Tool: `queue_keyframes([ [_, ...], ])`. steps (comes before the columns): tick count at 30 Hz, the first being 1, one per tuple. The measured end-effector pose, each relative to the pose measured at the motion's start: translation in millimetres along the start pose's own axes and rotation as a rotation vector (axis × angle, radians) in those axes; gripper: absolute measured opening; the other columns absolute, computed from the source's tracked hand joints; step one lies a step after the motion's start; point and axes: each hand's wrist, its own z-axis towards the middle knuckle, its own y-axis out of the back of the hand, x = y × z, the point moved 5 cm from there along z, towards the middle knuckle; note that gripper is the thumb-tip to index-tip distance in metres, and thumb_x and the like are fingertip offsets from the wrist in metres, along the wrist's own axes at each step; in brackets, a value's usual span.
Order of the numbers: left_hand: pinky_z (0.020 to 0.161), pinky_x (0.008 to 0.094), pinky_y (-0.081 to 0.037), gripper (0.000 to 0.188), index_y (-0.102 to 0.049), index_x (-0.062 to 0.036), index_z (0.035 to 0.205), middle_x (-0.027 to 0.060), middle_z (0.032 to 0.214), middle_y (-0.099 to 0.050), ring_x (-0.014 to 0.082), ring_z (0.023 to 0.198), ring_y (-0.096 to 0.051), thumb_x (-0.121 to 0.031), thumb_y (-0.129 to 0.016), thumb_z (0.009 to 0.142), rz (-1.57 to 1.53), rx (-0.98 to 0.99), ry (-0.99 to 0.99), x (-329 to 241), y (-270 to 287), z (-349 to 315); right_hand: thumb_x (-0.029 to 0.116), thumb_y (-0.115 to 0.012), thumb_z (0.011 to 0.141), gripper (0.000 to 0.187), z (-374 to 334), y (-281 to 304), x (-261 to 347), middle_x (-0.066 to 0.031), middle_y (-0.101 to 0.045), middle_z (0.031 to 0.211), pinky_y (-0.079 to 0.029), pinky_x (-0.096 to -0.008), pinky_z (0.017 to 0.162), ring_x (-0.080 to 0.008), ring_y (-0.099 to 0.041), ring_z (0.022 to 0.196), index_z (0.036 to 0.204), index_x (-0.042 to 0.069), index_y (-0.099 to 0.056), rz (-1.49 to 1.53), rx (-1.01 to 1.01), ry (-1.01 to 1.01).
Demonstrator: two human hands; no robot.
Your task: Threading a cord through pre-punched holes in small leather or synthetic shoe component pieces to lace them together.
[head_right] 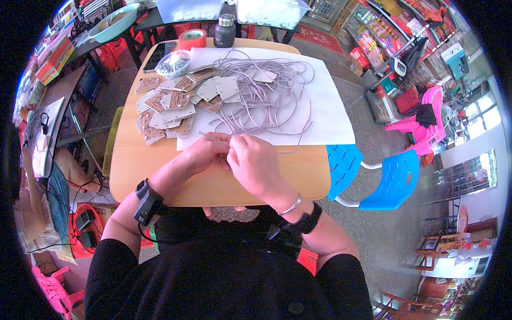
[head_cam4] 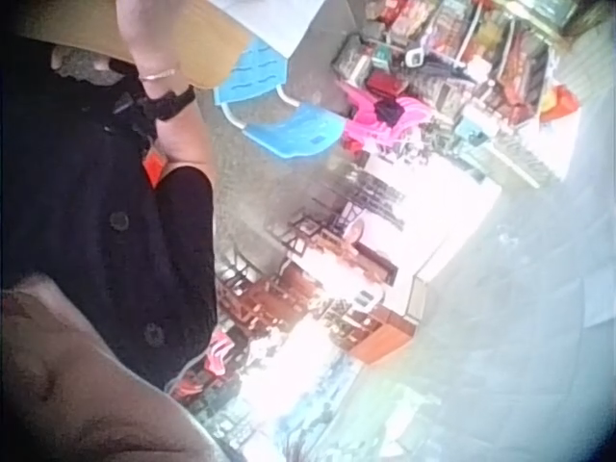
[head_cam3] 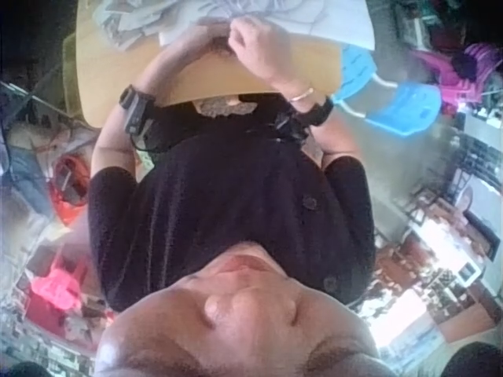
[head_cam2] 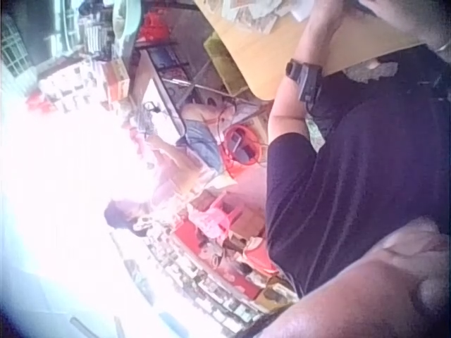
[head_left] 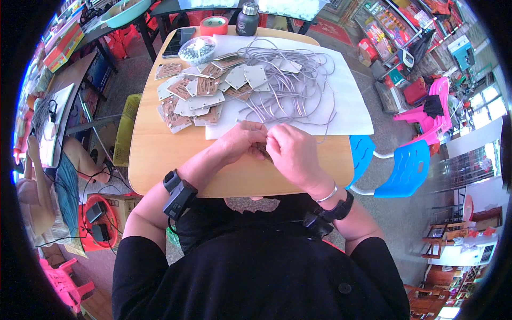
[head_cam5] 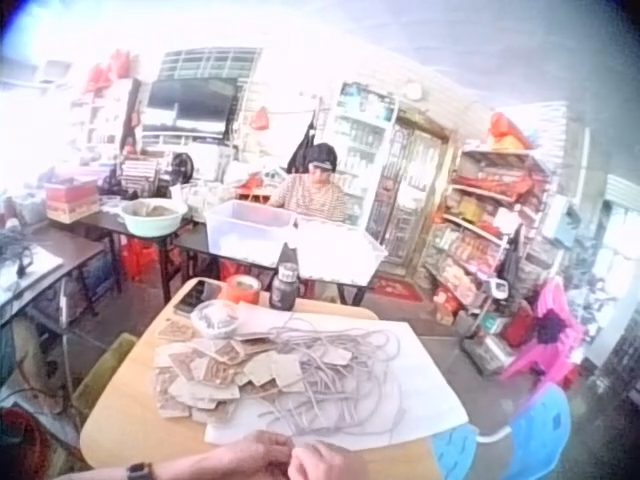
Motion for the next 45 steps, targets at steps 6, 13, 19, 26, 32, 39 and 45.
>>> queue_keyframes([
  [6, 0.060, 0.0230, -0.046, 0.013, -0.060, -0.0023, 0.087, 0.0023, 0.079, -0.061, 0.0102, 0.069, -0.057, -0.015, -0.061, 0.082, 0.402, 0.097, 0.031, 2, -12, -2, 0.017, -0.061, 0.079, 0.017, 22, -13, -72, -0.0126, -0.060, 0.062, -0.045, -0.0376, 0.056, -0.0296, -0.060, 0.059, 0.074, 0.001, -0.057, 0.544, -0.003, -0.610],
  [13, 0.054, 0.0252, -0.049, 0.015, -0.059, -0.0004, 0.083, 0.0042, 0.078, -0.060, 0.0110, 0.069, -0.057, -0.014, -0.062, 0.080, 0.366, 0.166, 0.013, -4, -19, -6, 0.018, -0.062, 0.080, 0.016, 14, -40, -117, -0.0134, -0.062, 0.066, -0.047, -0.0406, 0.060, -0.0314, -0.062, 0.065, 0.077, 0.002, -0.059, 0.098, 0.004, -0.586],
  [19, 0.053, 0.0250, -0.049, 0.013, -0.059, -0.0003, 0.083, 0.0047, 0.078, -0.060, 0.0125, 0.065, -0.057, -0.013, -0.061, 0.082, 0.290, 0.001, -0.004, 2, -3, -3, 0.013, -0.063, 0.081, 0.017, 6, -7, -81, -0.0101, -0.061, 0.069, -0.047, -0.0340, 0.058, -0.0225, -0.059, 0.062, 0.095, 0.004, -0.058, 0.036, -0.057, -0.402],
  [26, 0.059, 0.0264, -0.050, 0.013, -0.059, -0.0011, 0.084, 0.0050, 0.077, -0.058, 0.0134, 0.068, -0.059, -0.014, -0.058, 0.082, 0.363, -0.190, -0.107, -18, -25, -10, 0.018, -0.064, 0.068, 0.019, 16, 130, 84, -0.0103, -0.054, 0.074, -0.045, -0.0345, 0.048, -0.0226, -0.056, 0.063, 0.081, 0.005, -0.058, 0.057, 0.331, 0.416],
  [32, 0.057, 0.0248, -0.052, 0.005, -0.054, -0.0037, 0.085, 0.0059, 0.080, -0.061, 0.0134, 0.068, -0.061, -0.009, -0.054, 0.085, 0.227, -0.109, 0.041, -4, 3, 2, 0.012, -0.064, 0.062, 0.015, -31, 156, 74, -0.0037, -0.047, 0.066, -0.039, -0.0312, 0.047, -0.0185, -0.046, 0.053, 0.068, 0.009, -0.051, 0.243, 0.360, 0.224],
  [39, 0.061, 0.0248, -0.052, 0.008, -0.056, -0.0023, 0.085, 0.0043, 0.080, -0.058, 0.0134, 0.070, -0.060, -0.010, -0.057, 0.084, 0.238, -0.101, 0.042, -6, -1, -1, 0.007, -0.065, 0.054, 0.024, -53, 198, 73, 0.0040, -0.038, 0.056, -0.033, -0.0273, 0.046, -0.0137, -0.035, 0.042, 0.052, 0.014, -0.042, 0.368, 0.399, 0.115],
  [45, 0.060, 0.0230, -0.048, 0.009, -0.056, -0.0023, 0.081, 0.0035, 0.075, -0.057, 0.0126, 0.063, -0.059, -0.011, -0.057, 0.083, 0.196, -0.091, 0.045, -1, 0, 1, 0.010, -0.054, 0.089, 0.012, -56, 103, -146, 0.0009, -0.057, 0.069, -0.037, -0.0205, 0.050, -0.0042, -0.047, 0.057, 0.091, 0.002, -0.063, 0.482, -0.398, -0.788],
])
